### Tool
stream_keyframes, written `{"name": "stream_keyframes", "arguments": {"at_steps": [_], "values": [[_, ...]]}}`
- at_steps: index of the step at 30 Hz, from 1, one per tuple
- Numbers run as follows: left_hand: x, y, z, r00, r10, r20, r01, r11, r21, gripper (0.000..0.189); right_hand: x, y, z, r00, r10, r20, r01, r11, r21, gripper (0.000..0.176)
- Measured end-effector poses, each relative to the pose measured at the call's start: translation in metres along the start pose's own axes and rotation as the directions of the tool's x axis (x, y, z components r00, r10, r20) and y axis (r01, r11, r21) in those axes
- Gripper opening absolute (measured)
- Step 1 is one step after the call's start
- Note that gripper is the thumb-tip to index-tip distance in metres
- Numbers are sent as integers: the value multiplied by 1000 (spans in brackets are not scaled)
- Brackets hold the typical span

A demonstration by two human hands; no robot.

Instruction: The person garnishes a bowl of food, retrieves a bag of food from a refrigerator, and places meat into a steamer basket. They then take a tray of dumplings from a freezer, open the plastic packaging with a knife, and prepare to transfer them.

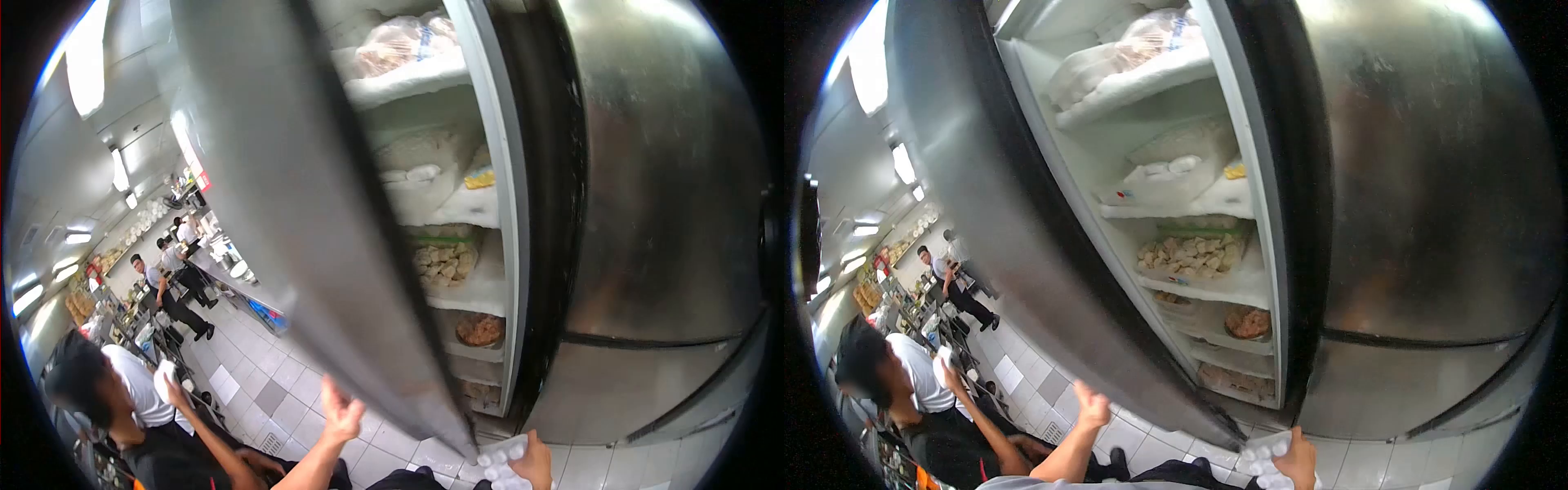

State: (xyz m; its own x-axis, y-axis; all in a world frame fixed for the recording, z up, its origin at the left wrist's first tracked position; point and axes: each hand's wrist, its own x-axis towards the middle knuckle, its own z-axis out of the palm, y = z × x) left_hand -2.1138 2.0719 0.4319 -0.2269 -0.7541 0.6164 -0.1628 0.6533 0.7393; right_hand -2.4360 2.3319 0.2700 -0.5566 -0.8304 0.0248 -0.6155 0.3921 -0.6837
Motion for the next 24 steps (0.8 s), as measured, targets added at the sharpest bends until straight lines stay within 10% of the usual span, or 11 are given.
{"name": "stream_keyframes", "arguments": {"at_steps": [1,5,10,17,19,21,24], "values": [[28,43,37,991,131,-32,-135,967,-218,67,0,4,4,998,51,46,-50,999,-8,69],[69,51,81,884,428,186,-426,903,-54,72,-12,-21,-10,998,-18,66,24,995,-94,52],[83,13,118,872,370,321,-403,914,43,67,13,-68,10,981,55,184,-26,987,-158,88],[107,-35,53,749,405,524,-498,866,44,56,98,-208,84,917,-322,237,365,916,-169,64],[106,-67,12,764,-37,644,77,996,-35,50,115,-250,113,905,-346,246,384,915,-125,58],[86,-136,-39,784,-295,546,193,952,236,57,127,-296,146,876,-428,223,455,886,-86,57],[41,-230,-122,339,-770,541,791,545,279,75,147,-334,206,791,-587,172,589,807,45,53]]}}
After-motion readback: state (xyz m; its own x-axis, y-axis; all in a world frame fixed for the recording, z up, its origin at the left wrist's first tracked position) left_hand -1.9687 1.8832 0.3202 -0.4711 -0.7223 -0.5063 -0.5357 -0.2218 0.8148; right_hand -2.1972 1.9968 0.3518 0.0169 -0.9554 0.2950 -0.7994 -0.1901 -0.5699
